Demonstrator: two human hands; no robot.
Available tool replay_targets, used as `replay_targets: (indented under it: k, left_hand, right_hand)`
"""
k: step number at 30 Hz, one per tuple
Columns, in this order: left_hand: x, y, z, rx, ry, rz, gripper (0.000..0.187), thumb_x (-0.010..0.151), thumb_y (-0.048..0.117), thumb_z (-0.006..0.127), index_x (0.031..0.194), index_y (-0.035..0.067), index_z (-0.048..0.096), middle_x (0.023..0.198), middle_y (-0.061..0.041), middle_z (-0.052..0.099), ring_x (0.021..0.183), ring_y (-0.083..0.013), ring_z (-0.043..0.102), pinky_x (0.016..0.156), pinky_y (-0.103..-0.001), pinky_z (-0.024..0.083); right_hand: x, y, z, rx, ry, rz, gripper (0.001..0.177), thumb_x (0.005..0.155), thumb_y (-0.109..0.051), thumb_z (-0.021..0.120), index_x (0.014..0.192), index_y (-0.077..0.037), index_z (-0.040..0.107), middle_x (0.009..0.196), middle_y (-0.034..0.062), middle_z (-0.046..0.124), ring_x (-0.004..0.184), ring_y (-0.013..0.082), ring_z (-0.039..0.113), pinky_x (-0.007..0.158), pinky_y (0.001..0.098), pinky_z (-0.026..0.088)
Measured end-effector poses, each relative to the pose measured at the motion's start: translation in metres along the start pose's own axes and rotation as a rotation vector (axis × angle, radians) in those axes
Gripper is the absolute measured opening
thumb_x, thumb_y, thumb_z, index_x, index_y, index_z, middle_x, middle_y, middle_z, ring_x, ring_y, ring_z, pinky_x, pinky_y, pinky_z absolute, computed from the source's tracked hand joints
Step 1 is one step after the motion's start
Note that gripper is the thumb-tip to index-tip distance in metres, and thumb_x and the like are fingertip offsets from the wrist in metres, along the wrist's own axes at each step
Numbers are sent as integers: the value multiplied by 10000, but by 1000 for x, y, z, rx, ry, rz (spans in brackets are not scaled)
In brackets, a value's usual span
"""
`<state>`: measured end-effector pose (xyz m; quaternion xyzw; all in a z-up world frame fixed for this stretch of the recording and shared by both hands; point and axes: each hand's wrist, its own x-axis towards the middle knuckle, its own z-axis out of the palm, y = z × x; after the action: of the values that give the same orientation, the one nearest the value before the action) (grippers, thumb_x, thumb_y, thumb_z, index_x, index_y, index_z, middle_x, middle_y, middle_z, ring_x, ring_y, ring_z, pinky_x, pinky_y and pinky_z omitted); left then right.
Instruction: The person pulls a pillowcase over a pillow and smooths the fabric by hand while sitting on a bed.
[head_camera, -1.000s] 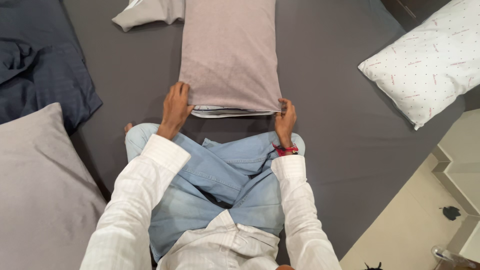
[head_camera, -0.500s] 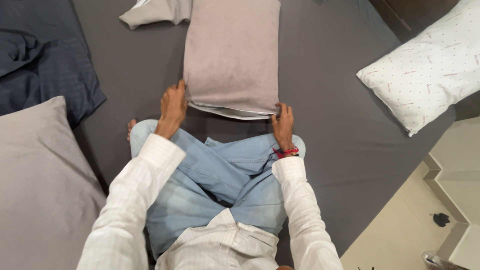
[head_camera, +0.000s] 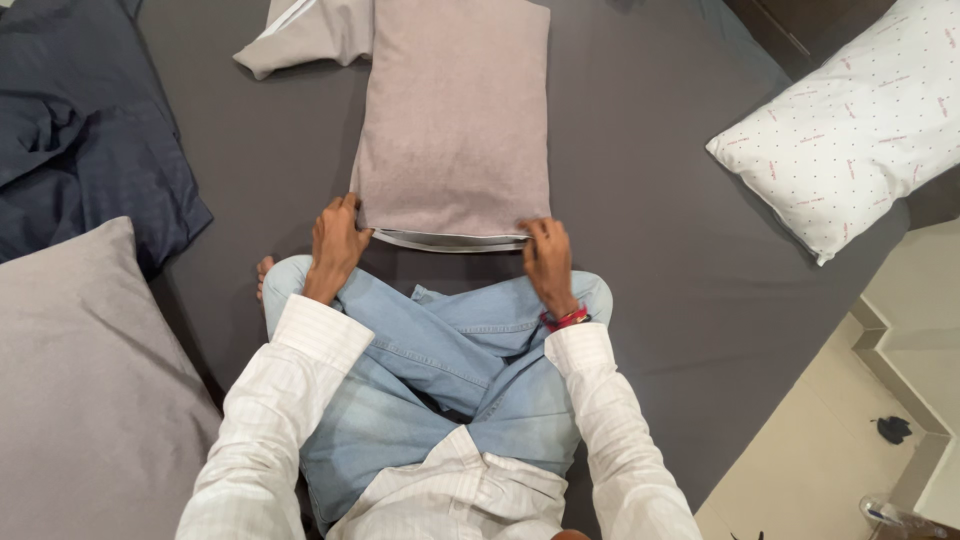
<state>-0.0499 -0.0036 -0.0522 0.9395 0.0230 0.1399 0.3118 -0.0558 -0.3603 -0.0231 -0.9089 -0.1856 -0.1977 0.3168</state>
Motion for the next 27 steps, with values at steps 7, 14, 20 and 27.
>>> replay_targets:
  k: [7,14,20,27]
  left_hand:
    - [3,-1,1,-139,82,-25,419,681,41,872,1049,-51,692,1005,-253,706,936,-441,690,805,-480,553]
    - [0,-4,4,-152,118,-109,361,716,99,873,974,-51,670,988,-270,706,914,-451,689,797,-487,557]
    - [4,1,5,-192,-17,-86,344,740,130,817,995,-37,658,1023,-258,709,946,-446,686,818,-480,557]
    - [12,-48,30,-312,-82,-366,422,815,208,750,1158,18,596,1152,-230,685,1089,-395,654,944,-469,508]
  right_hand:
    - [-10,-78,101,261,-430,-405,736,673,111,549,1408,101,508,1443,288,530,1343,423,511,1146,475,393]
    - [8,-92,224,63,-523,-186,649,679,5,673,1309,103,551,1329,290,562,1274,458,511,1115,502,390]
    - [21,-62,259,137,-799,9,414,829,-186,721,1202,-11,691,1246,220,698,1228,371,632,1094,419,483]
    - [-25,-48,209,461,-451,-31,709,741,-69,668,1424,55,522,1401,277,592,1323,403,554,1119,445,446]
